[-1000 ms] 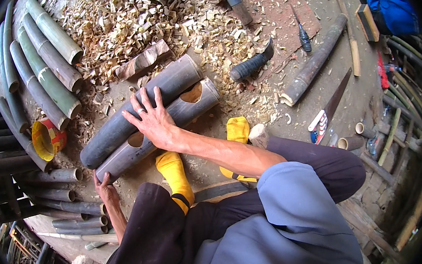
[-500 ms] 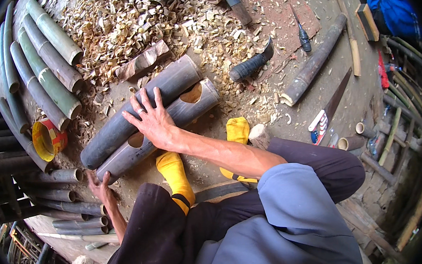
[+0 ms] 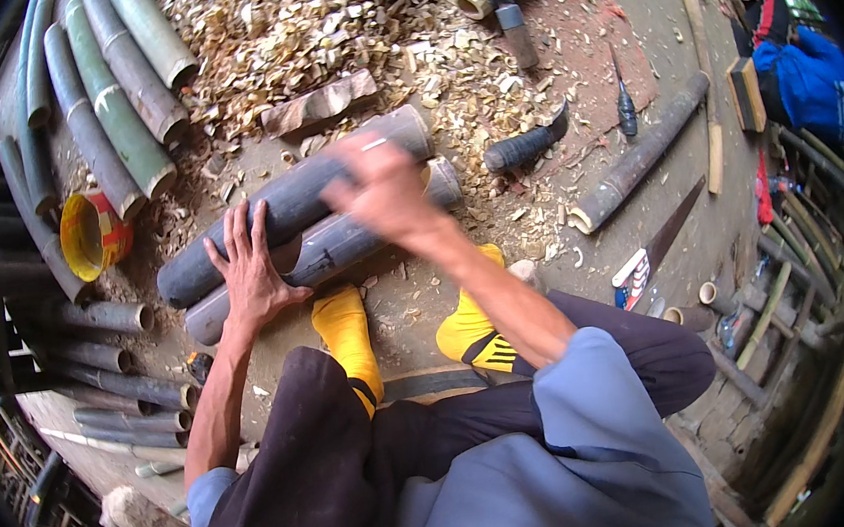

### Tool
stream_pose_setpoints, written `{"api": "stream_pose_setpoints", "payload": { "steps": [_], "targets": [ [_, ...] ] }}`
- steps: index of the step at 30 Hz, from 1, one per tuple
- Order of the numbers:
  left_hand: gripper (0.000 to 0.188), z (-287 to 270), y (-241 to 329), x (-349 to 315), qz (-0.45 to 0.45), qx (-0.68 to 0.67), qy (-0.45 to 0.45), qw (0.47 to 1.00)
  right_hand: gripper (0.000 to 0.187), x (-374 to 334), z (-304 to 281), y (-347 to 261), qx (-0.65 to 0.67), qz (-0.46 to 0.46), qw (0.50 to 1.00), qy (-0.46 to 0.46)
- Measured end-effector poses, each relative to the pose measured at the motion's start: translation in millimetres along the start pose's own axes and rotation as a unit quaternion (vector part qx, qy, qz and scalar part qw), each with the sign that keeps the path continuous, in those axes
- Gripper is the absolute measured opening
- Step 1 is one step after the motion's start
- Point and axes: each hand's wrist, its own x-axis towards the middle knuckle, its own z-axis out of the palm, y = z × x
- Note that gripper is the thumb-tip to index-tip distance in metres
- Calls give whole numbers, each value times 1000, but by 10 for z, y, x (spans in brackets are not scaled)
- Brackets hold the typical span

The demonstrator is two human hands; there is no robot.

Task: The person uses a wooden block and a knife-like tool to hollow out and shape a bamboo pipe, turning the pipe over and using the block to hammer the tool through the wood. They then use a smaller tool to refine the hole in the bamboo.

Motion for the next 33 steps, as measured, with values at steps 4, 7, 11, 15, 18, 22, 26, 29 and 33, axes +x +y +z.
{"api": "stream_pose_setpoints", "payload": {
  "steps": [4, 7, 11, 15, 18, 22, 26, 29, 33],
  "targets": [
    [137, 45, 31, 28, 23, -23, 19, 999, 24, -455, -825, 1094, -126, 333, 915, 190],
    [137, 58, -24, -8, 14, -32, 20, 999, 52, -737, -974, 1543, -139, 466, 844, 227],
    [138, 91, -41, 16, 21, -25, 32, 999, 63, -822, -779, 2031, -125, 477, 783, 380],
    [140, 75, -172, -61, 36, -15, 51, 998, 47, -677, -981, 1832, 452, 550, 618, 332],
    [139, 49, -115, 19, 63, -19, 54, 996, 34, -923, -1417, 1943, 415, 520, 655, 357],
    [138, 4, -364, -281, 12, -13, 40, 999, 31, -767, -1222, 734, 289, 397, 787, 374],
    [137, 4, -492, -396, 6, -54, 69, 996, 40, -856, -1008, 434, 245, 349, 882, 199],
    [132, 73, -429, -281, 21, -74, 97, 992, 42, -884, -581, -57, 120, 304, 938, 117],
    [130, 108, -492, -418, 6, -104, 115, 988, 37, -1004, -27, -511, 114, 285, 952, -11]
  ]
}}
